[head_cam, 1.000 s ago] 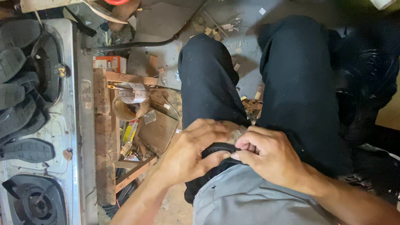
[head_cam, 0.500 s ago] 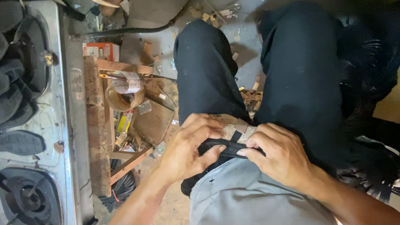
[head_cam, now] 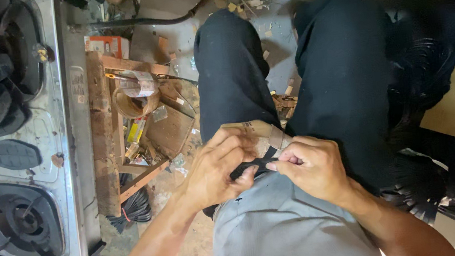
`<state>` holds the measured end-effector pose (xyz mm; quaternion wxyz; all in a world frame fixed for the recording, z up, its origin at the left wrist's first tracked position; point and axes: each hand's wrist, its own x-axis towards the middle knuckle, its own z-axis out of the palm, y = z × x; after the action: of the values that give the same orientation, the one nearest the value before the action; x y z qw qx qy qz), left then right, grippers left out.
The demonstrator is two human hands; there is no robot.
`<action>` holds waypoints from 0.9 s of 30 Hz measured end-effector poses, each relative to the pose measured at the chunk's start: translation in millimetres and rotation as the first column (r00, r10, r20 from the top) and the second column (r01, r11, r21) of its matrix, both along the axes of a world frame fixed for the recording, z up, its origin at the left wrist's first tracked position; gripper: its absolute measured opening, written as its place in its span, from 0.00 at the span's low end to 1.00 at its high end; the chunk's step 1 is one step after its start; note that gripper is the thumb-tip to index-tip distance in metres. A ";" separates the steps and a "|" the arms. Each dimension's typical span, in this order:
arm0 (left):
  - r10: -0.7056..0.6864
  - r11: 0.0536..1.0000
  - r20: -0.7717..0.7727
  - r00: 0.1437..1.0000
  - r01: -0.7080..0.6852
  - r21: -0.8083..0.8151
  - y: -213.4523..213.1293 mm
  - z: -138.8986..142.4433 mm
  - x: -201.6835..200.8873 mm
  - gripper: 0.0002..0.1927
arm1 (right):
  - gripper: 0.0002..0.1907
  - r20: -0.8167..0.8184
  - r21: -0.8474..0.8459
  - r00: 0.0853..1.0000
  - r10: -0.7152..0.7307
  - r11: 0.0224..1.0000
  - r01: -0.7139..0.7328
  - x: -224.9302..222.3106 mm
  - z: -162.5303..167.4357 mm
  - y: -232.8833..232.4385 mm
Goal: The person sits on the workshop floor and attaches rubber soles to shoe uppers. They take a shoe from the shelf, align a black rubber sole to its bottom, and repeatedly hammer the sole along the edges to secure it, then place the finished shoe back on the shelf and start another.
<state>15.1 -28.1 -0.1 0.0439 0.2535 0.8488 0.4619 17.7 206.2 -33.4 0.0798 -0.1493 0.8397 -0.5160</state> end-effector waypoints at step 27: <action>0.066 0.996 0.060 0.996 -0.070 0.063 -5.7 -4.9 14.5 0.14 | 0.16 0.177 0.062 0.982 -0.071 0.996 0.061 -0.5 -8.4 13.9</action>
<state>29.6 -33.8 -5.0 0.0441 0.2122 0.8398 0.4978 17.2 220.1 -41.9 0.1422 -0.0720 0.8478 -0.5057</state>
